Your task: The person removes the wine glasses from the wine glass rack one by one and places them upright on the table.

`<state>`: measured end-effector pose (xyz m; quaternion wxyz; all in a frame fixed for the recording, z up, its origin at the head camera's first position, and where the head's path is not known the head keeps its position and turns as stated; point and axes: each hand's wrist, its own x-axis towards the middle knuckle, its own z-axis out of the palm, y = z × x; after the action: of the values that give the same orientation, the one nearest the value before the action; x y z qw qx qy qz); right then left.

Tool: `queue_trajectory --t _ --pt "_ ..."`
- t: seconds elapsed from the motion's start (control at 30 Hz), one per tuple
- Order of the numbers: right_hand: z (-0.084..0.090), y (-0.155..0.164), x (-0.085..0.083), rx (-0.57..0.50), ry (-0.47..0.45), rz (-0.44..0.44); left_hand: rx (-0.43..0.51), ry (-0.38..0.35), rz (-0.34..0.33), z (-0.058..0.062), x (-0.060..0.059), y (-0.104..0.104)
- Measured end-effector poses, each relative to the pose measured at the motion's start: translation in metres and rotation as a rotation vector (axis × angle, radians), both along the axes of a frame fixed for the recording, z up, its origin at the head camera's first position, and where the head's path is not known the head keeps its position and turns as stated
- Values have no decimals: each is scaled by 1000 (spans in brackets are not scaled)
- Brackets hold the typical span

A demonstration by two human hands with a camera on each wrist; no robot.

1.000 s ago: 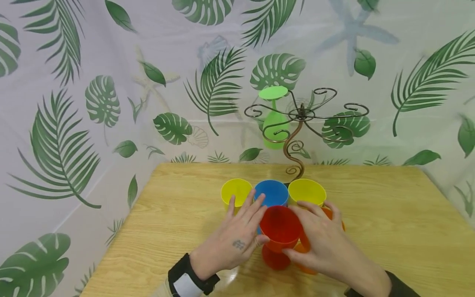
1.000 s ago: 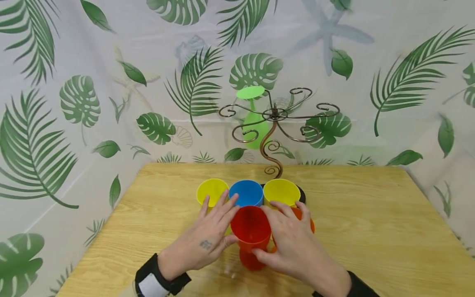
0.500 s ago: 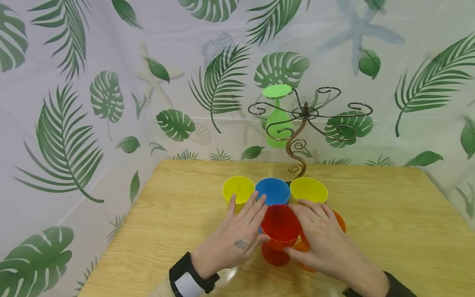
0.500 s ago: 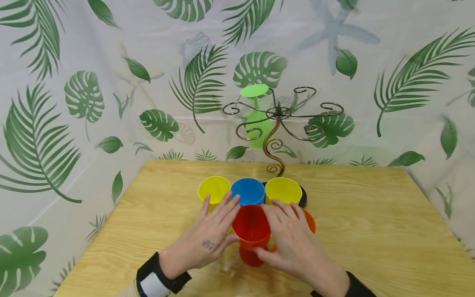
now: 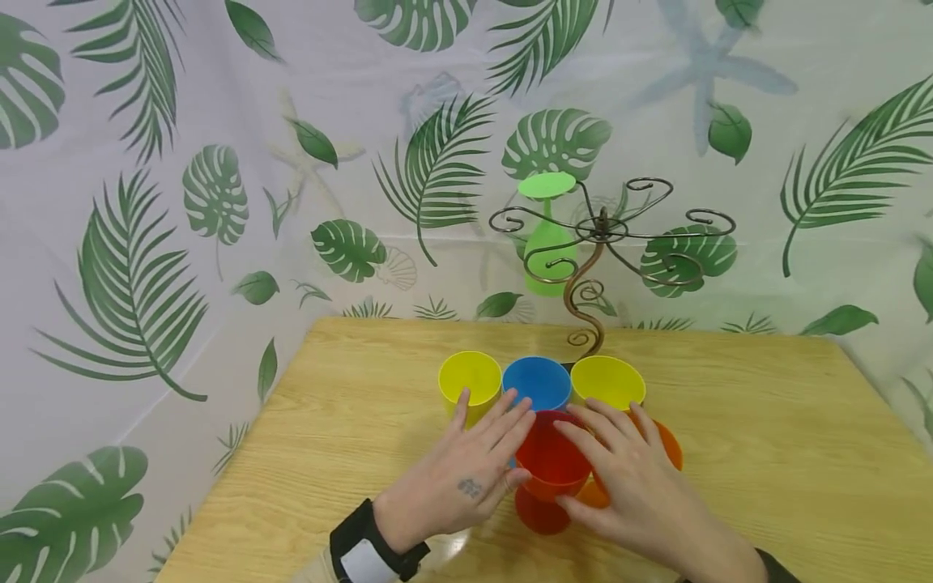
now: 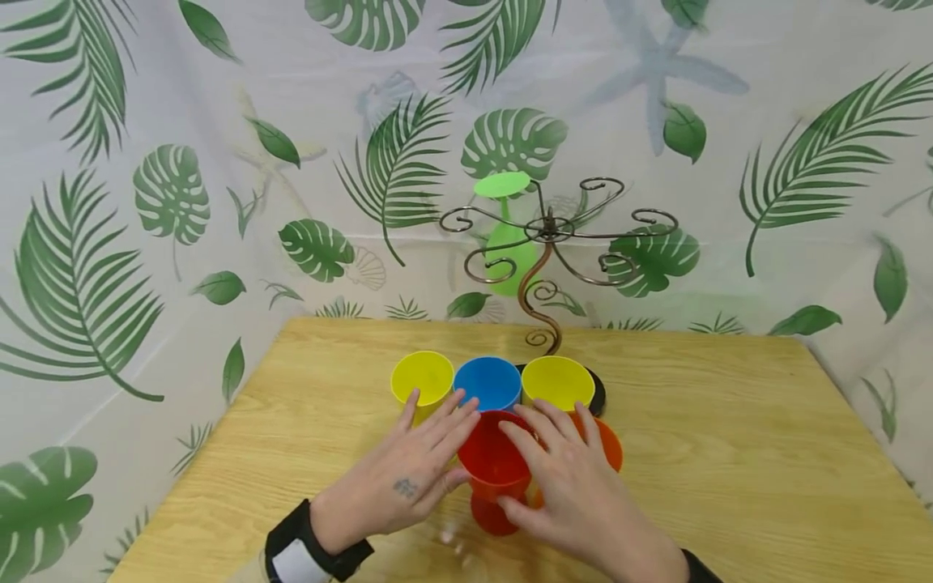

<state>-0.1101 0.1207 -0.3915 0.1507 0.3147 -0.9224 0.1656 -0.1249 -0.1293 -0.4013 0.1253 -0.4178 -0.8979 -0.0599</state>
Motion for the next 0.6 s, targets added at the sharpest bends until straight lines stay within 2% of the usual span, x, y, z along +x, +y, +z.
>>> queue_trajectory --t 0.23,0.43,0.6 --pt "0 -2 2 9 -27 4 43 4 -41 -1 -1 0" --pt "2 -3 4 30 -60 -10 80 -35 -68 0 -4 0" --pt "1 -3 4 -6 -61 0 77 -52 -73 3 -4 -1"
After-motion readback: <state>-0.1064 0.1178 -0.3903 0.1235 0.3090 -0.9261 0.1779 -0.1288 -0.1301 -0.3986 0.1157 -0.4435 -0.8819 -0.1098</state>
